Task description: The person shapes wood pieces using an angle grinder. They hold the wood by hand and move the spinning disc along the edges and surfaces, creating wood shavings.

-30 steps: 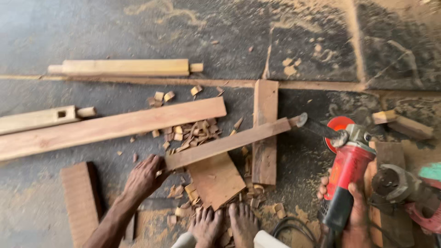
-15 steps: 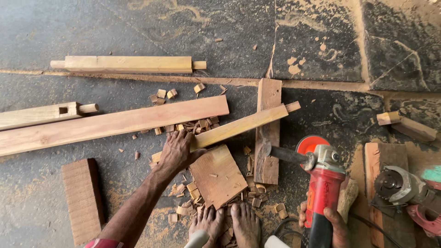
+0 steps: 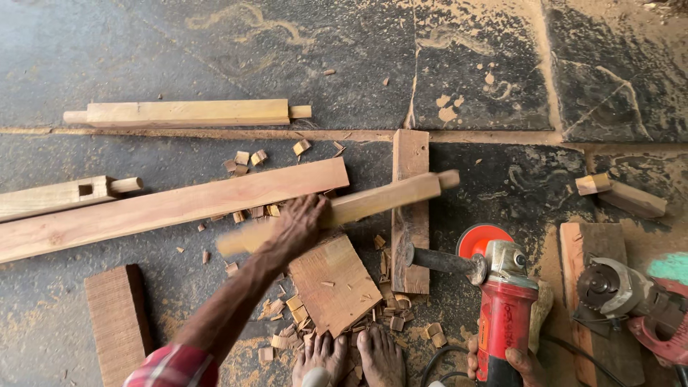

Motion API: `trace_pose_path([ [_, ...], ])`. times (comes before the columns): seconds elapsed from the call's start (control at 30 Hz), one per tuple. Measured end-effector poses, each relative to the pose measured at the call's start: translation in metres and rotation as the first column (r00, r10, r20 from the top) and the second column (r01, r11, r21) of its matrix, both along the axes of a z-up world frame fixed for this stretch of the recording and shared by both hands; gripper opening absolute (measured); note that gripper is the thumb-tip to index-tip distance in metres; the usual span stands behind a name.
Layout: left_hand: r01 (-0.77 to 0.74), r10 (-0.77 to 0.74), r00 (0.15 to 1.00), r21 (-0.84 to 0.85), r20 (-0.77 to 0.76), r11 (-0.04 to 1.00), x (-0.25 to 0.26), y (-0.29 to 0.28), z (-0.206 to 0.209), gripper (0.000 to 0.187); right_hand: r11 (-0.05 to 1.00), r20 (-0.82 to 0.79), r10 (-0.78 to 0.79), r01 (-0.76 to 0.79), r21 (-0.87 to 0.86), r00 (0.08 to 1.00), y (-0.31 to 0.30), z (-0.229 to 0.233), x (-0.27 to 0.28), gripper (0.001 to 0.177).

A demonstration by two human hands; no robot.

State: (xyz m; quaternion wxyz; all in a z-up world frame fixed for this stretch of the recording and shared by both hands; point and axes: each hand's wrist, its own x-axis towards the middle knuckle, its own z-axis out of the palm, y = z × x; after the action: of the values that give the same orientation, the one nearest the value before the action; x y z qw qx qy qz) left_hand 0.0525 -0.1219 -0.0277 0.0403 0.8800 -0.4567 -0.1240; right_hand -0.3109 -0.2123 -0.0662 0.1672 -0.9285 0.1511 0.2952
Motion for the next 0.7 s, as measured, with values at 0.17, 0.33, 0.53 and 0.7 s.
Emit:
trace_pose_path([
  [0.17, 0.08, -0.07, 0.96, -0.023, 0.27, 0.997, 0.026, 0.023, 0.032, 0.085, 1.0, 0.094, -0.009, 0.006, 0.031, 0.996, 0.0, 0.002, -0.006, 0.053],
  [0.33, -0.067, 0.108, 0.985, -0.276, 0.138, 0.959, 0.003, 0.015, 0.044, 0.098, 0.766, -0.047, -0.475, 0.439, 0.469, 0.879, -0.062, 0.011, -0.028, 0.06],
  [0.53, -0.28, 0.293, 0.948, -0.117, 0.125, 0.953, 0.013, 0.077, 0.036, 0.095, -0.148, -0.464, -0.759, 0.571, 0.807, 0.458, -0.182, 0.095, -0.043, 0.068],
  [0.7, -0.417, 0.431, 0.882, -0.112, 0.188, 0.902, 0.033, 0.123, 0.03, 0.085, -0.249, -0.529, -0.667, 0.513, 0.822, 0.524, -0.16, 0.133, 0.015, 0.075],
])
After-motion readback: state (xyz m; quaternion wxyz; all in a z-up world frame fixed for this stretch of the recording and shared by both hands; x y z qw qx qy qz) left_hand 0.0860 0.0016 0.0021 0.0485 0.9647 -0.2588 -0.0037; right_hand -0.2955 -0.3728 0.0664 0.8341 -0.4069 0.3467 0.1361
